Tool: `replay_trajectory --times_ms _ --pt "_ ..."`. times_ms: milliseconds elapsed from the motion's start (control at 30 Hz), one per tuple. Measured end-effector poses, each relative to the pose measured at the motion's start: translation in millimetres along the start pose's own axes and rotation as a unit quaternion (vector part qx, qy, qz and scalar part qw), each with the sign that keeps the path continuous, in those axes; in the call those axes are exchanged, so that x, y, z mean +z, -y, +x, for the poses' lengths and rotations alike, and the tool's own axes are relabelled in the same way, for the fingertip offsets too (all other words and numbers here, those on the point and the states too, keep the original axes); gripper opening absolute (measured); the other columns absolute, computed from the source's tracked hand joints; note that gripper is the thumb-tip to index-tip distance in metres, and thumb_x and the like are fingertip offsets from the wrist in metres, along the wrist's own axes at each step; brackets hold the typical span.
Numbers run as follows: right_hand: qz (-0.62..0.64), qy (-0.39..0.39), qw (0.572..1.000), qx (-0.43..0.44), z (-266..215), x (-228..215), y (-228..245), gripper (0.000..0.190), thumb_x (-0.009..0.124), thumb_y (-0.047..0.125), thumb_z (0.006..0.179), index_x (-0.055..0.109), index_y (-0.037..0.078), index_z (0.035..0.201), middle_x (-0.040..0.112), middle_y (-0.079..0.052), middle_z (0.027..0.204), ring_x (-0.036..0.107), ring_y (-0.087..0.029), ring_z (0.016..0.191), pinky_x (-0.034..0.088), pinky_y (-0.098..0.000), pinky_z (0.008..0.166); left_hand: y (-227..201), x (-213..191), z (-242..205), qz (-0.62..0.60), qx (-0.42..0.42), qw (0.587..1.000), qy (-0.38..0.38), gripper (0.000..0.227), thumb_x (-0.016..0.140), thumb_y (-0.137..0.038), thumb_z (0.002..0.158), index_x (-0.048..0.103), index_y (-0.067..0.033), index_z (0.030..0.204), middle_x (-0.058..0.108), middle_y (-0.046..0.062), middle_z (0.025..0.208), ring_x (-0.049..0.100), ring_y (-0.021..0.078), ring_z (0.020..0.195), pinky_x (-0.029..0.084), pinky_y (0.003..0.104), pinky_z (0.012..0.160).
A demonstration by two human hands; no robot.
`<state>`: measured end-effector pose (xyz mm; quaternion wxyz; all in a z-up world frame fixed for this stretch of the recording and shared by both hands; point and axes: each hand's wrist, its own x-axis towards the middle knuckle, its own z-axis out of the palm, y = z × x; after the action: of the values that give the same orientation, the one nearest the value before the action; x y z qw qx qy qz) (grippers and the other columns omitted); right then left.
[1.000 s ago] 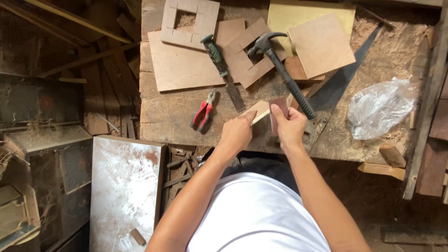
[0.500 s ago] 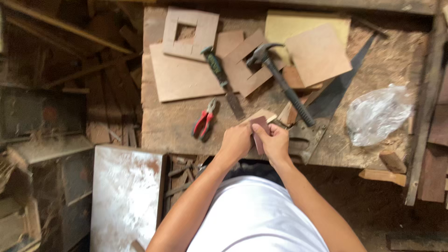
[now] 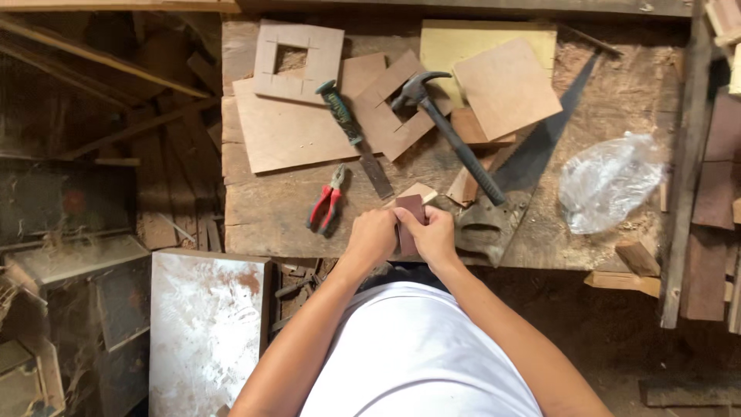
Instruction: The person assembles small wooden frames by tapping thin wooden strips into grooves using a hammer and a blue-handled mallet. The person then sands the edges of the assembled pieces with sandpaper and places the finished frames into a plastic bag.
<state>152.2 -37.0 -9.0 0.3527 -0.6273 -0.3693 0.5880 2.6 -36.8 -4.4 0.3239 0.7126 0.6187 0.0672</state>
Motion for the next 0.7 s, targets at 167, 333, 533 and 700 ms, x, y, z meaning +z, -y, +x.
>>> replay_trajectory --times_ms 167,333,533,700 --pt "0.025 -0.057 0.998 0.026 25 -16 12 0.029 0.081 0.025 0.090 0.073 -0.001 0.082 0.070 -0.003 0.071 0.057 -0.008 0.058 0.044 -0.0256 0.051 -5 -4 4 -0.079 -0.017 0.996 -0.046 0.041 0.058 -0.006 0.081 0.069 -0.0067 0.120 0.070 0.027 0.085 0.068 0.0474 0.078 0.052 0.058 0.071" --pt "0.063 -0.016 0.997 0.048 8 6 9 0.027 0.079 0.027 0.088 0.073 0.001 0.084 0.070 0.000 0.073 0.058 -0.006 0.059 0.047 -0.0256 0.051 5 2 1 -0.035 -0.019 0.999 -0.029 0.022 0.059 -0.009 0.088 0.071 -0.0098 0.106 0.072 0.024 0.089 0.070 0.0437 0.086 0.054 0.055 0.077" --pt "-0.049 -0.002 0.996 0.073 20 -14 19 0.035 0.082 0.031 0.090 0.073 -0.002 0.079 0.069 -0.005 0.067 0.057 -0.012 0.054 0.046 -0.0288 0.050 6 10 1 -0.052 -0.048 0.997 -0.030 0.037 0.057 -0.005 0.082 0.072 -0.0105 0.115 0.070 0.026 0.083 0.069 0.0446 0.080 0.054 0.055 0.075" --pt "0.006 0.033 0.997 0.073 17 -10 -3 0.046 0.077 0.034 0.098 0.065 -0.001 0.071 0.061 -0.007 0.059 0.051 -0.015 0.044 0.038 -0.0314 0.041 6 11 5 -0.042 -0.033 0.998 -0.033 0.038 0.061 -0.008 0.082 0.070 -0.0130 0.119 0.072 0.025 0.085 0.070 0.0443 0.081 0.054 0.055 0.075"
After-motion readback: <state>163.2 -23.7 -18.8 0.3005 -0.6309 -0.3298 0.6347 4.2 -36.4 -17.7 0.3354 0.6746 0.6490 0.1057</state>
